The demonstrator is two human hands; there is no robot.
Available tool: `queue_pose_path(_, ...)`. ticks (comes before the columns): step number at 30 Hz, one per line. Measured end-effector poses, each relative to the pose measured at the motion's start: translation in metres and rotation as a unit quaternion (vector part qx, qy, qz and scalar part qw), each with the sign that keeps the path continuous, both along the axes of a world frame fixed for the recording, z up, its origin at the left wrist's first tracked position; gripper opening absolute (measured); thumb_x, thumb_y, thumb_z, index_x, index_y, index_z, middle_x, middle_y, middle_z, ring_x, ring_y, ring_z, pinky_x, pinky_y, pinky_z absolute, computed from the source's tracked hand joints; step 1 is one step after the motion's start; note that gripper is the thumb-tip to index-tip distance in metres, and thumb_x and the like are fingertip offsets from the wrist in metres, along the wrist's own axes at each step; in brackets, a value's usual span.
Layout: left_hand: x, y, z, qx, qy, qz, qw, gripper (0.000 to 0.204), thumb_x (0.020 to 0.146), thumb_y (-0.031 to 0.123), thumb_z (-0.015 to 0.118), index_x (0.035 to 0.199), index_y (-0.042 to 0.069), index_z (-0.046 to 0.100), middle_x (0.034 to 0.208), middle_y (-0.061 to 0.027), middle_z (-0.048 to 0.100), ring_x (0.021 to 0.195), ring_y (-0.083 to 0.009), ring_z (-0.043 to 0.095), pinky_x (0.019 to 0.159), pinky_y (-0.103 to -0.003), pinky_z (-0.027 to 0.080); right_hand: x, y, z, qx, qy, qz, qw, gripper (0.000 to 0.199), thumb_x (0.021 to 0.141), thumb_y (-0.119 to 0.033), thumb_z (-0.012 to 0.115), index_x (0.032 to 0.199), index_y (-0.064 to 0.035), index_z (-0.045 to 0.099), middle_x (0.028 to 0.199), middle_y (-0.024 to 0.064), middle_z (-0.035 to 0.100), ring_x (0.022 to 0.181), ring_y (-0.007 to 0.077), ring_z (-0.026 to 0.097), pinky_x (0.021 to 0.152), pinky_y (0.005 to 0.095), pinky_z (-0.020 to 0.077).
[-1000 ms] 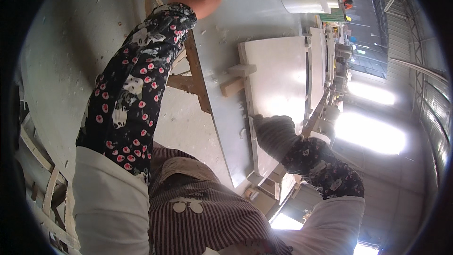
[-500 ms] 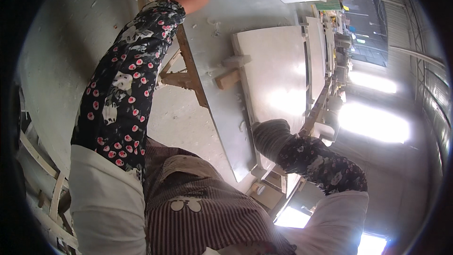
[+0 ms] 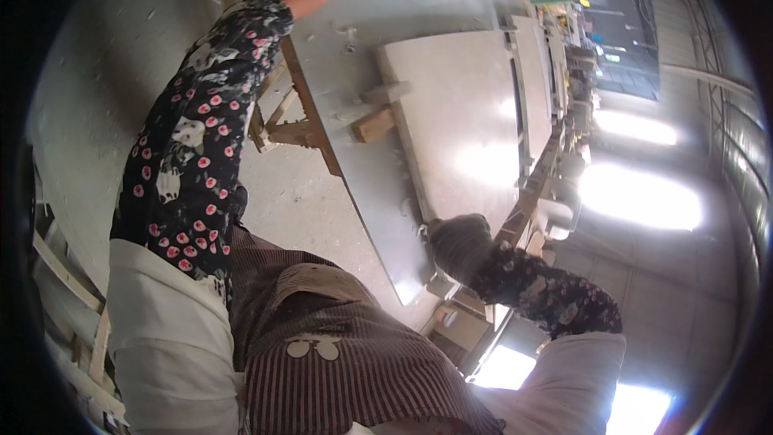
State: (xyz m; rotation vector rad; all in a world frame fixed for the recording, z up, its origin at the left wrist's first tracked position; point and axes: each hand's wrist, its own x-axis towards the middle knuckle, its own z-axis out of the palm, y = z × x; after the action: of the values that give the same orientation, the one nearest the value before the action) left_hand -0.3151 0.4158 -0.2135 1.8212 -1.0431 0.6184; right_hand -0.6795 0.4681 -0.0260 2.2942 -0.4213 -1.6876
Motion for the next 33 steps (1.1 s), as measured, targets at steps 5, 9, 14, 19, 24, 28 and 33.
queue_pose_path(5, 0.000, 0.003, 0.004, 0.028, 0.016, -0.019, 0.999, 0.019, 0.077, 0.021, 0.066, 0.089, 0.006, 0.066, 0.100, -0.0113, 0.065, 0.109, -0.0280, 0.058, 0.102, -0.045, 0.039, 0.020, -0.025, -0.005, -0.007, -0.168, 0.081, 0.983, 0.016, 0.088, -0.013, 0.055, 0.094, 0.0020, 0.058, 0.061, 0.0147, 0.064, 0.051, 0.0269, 0.064, 0.041, 0.0425, 0.0456)
queue_pose_path(9, -0.002, 0.004, 0.006, 0.002, 0.010, -0.011, 1.000, 0.017, 0.078, 0.021, 0.066, 0.087, 0.007, 0.066, 0.101, -0.0112, 0.064, 0.108, -0.0279, 0.058, 0.101, -0.045, 0.039, 0.011, -0.005, 0.000, 0.015, -0.089, -0.031, 0.995, 0.016, 0.088, -0.014, 0.054, 0.092, 0.0006, 0.060, 0.057, 0.0116, 0.062, 0.050, 0.0266, 0.064, 0.041, 0.0425, 0.0439)
queue_pose_path(14, -0.004, 0.003, 0.008, 0.021, 0.052, -0.039, 0.998, 0.022, 0.080, 0.020, 0.065, 0.096, 0.005, 0.065, 0.104, -0.0134, 0.064, 0.109, -0.0295, 0.058, 0.101, -0.047, 0.040, -0.008, -0.004, -0.002, 0.002, -0.046, -0.012, 0.999, 0.016, 0.089, -0.018, 0.057, 0.089, -0.0033, 0.061, 0.063, 0.0121, 0.066, 0.057, 0.0280, 0.068, 0.046, 0.0449, 0.0476)
queue_pose_path(19, -0.040, 0.046, 0.019, -0.070, 0.177, -0.045, 0.981, 0.029, 0.087, 0.010, 0.060, 0.115, 0.004, 0.063, 0.114, -0.0131, 0.064, 0.111, -0.0311, 0.059, 0.100, -0.045, 0.043, -0.003, -0.023, -0.013, -0.026, -0.159, 0.028, 0.987, 0.013, 0.088, -0.016, 0.055, 0.087, -0.0034, 0.058, 0.059, 0.0123, 0.063, 0.052, 0.0274, 0.065, 0.042, 0.0441, 0.0456)
queue_pose_path(24, -0.203, 0.158, 0.032, -0.115, 0.324, -0.283, 0.895, 0.030, 0.083, -0.007, 0.057, 0.112, 0.003, 0.061, 0.106, -0.0139, 0.063, 0.099, -0.0329, 0.060, 0.088, -0.045, 0.047, -0.013, -0.004, -0.007, -0.041, -0.049, -0.010, 0.998, 0.015, 0.091, -0.019, 0.056, 0.093, -0.0050, 0.061, 0.065, 0.0115, 0.068, 0.058, 0.0279, 0.069, 0.046, 0.0443, 0.0480)
queue_pose_path(28, -0.288, 0.157, 0.038, -0.083, 0.295, -0.351, 0.884, 0.044, 0.083, -0.004, 0.060, 0.126, 0.002, 0.056, 0.131, -0.0170, 0.057, 0.124, -0.0353, 0.053, 0.107, -0.050, 0.040, -0.029, 0.002, -0.009, -0.057, -0.015, 0.041, 0.997, 0.015, 0.091, -0.018, 0.056, 0.096, -0.0056, 0.063, 0.068, 0.0106, 0.070, 0.061, 0.0275, 0.071, 0.049, 0.0436, 0.0506)
queue_pose_path(33, -0.310, 0.117, 0.034, 0.083, 0.185, -0.236, 0.950, 0.055, 0.089, 0.007, 0.058, 0.143, 0.004, 0.048, 0.152, -0.0117, 0.045, 0.145, -0.0316, 0.037, 0.118, -0.052, 0.030, -0.053, 0.001, -0.013, -0.045, -0.083, 0.097, 0.991, 0.014, 0.091, -0.014, 0.055, 0.097, -0.0030, 0.062, 0.067, 0.0117, 0.069, 0.060, 0.0258, 0.070, 0.047, 0.0423, 0.0505)
